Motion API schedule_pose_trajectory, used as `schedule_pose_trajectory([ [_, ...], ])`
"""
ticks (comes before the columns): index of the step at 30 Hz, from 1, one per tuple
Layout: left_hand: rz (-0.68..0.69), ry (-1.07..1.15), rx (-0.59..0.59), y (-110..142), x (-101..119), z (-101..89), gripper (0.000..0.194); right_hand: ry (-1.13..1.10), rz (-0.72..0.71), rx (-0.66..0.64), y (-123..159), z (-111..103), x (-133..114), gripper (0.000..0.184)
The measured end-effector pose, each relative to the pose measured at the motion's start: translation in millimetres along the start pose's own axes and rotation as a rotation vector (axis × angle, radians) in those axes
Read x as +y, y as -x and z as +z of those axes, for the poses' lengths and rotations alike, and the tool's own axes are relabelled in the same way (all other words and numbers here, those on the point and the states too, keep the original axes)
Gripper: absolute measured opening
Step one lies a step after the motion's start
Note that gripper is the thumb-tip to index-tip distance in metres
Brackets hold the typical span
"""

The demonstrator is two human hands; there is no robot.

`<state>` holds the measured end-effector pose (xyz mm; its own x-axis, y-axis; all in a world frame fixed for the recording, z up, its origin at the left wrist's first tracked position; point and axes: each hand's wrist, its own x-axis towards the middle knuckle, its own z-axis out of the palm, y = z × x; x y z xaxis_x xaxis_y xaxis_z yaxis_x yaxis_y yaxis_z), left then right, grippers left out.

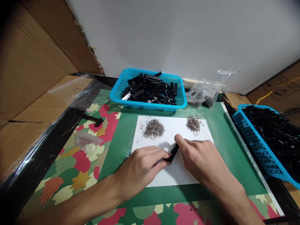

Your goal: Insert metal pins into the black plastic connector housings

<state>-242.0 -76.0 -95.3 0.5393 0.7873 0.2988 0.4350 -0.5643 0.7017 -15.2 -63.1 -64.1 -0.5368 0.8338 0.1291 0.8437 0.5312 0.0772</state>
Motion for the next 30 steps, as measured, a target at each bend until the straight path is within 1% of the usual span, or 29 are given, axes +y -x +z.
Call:
schedule_pose_trajectory([
  [2,0.003,0.000,0.001,-0.2,-0.2,0.1,0.013,0.006,-0.028,-0.021,-0.8,-1.0,-1.0,0.021],
  [5,0.003,0.005,0.009,-1.7,-0.4,-0.1,0.014,0.034,-0.079,-0.065,-3.7,-5.0,-4.3,0.035],
  [7,0.003,0.011,0.014,-2.8,-0.3,-0.3,0.014,0.062,-0.098,-0.087,-5.3,-7.5,-6.6,0.038],
  [11,0.008,-0.010,0.024,-3.6,0.2,0.0,0.012,0.069,-0.098,-0.129,-5.0,-8.5,-7.6,0.035],
  [14,0.005,-0.038,0.045,-3.2,0.5,0.4,0.011,-0.018,-0.029,-0.118,-2.2,-6.5,-1.9,0.023],
  [15,0.004,-0.040,0.050,-3.0,0.5,0.6,0.011,-0.071,0.005,-0.103,-1.2,-6.4,1.3,0.023],
  [17,0.006,-0.035,0.053,-2.7,0.3,0.9,0.012,-0.218,0.093,-0.053,-0.2,-8.6,8.7,0.029],
  [19,0.015,-0.026,0.047,-2.2,-0.4,1.2,0.012,-0.413,0.217,0.017,-1.8,-14.3,15.3,0.038],
  [21,0.032,-0.021,0.034,-1.6,-1.3,1.5,0.012,-0.659,0.368,0.105,-6.8,-21.3,18.5,0.049],
  [23,0.047,-0.021,0.024,-1.2,-2.3,1.8,0.013,-0.972,0.476,0.210,-15.7,-25.3,17.1,0.056],
  [25,0.061,-0.024,0.020,-1.0,-3.3,2.1,0.014,-1.310,0.518,0.320,-27.2,-22.9,11.4,0.057],
  [27,0.069,-0.028,0.015,-1.2,-4.1,2.3,0.014,-1.578,0.541,0.378,-39.0,-13.8,3.1,0.054],
  [28,0.073,-0.028,0.012,-1.4,-4.4,2.3,0.014,-1.672,0.553,0.398,-44.0,-7.8,-1.2,0.051],
  [30,0.077,-0.027,0.008,-1.7,-4.5,2.2,0.014,-1.791,0.571,0.433,-51.0,4.3,-8.9,0.046],
])
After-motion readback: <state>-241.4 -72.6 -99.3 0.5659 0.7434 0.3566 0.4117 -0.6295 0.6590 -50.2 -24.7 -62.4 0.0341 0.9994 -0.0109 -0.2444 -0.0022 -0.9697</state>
